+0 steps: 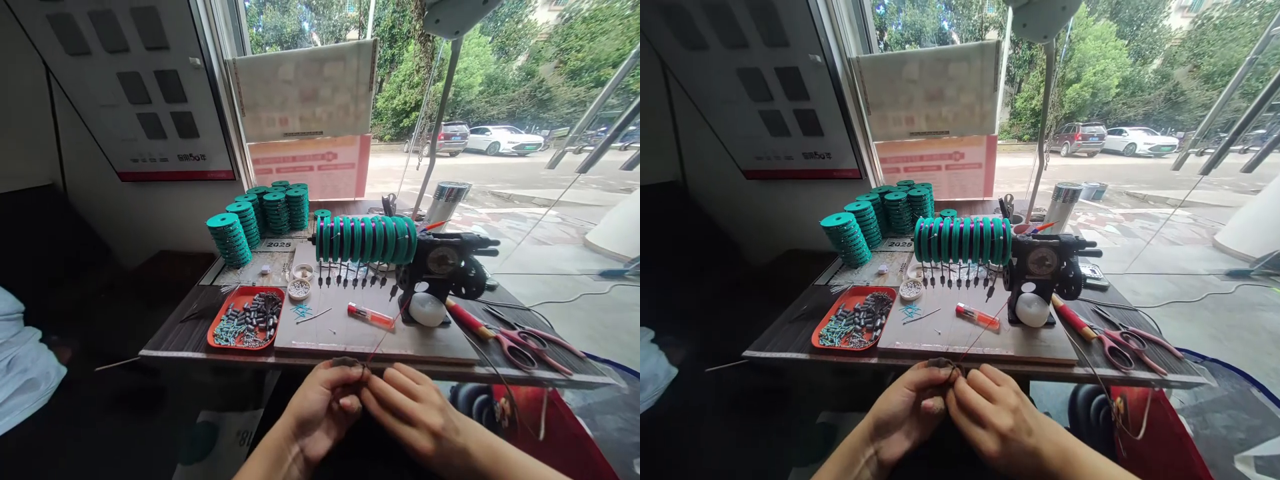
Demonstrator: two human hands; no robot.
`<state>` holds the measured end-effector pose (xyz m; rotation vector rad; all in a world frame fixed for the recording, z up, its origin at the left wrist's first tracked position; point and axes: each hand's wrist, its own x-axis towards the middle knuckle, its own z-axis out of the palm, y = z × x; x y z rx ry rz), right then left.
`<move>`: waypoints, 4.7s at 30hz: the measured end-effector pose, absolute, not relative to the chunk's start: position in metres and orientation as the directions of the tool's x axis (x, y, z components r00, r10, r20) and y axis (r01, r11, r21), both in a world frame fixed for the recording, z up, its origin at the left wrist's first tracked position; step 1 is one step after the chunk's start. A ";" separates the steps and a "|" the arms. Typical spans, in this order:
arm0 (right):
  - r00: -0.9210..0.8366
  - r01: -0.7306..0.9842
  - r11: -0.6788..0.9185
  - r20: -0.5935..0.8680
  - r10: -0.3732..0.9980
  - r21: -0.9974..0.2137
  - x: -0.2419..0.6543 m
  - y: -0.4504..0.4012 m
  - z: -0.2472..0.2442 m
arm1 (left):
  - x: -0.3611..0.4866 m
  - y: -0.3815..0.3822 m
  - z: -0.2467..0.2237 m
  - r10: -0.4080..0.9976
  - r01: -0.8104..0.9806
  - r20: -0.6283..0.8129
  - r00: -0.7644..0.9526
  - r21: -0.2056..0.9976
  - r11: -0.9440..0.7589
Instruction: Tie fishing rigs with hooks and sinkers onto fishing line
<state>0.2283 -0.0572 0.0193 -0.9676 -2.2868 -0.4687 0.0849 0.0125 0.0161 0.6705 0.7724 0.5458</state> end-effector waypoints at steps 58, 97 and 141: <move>-0.590 0.703 0.701 0.651 0.478 0.123 0.238 -0.056 0.022 | 0.085 0.012 0.014 0.543 -0.305 -0.502 0.673 0.480 0.822; -0.100 0.304 0.010 -0.021 0.995 -0.953 0.210 0.019 0.066 | 0.078 0.008 -0.012 0.403 0.343 0.812 0.422 0.269 -0.900; -0.107 0.204 0.017 -0.005 0.994 -0.979 0.219 -0.008 0.071 | 0.080 -0.001 -0.028 0.667 0.407 0.675 0.315 0.539 -0.738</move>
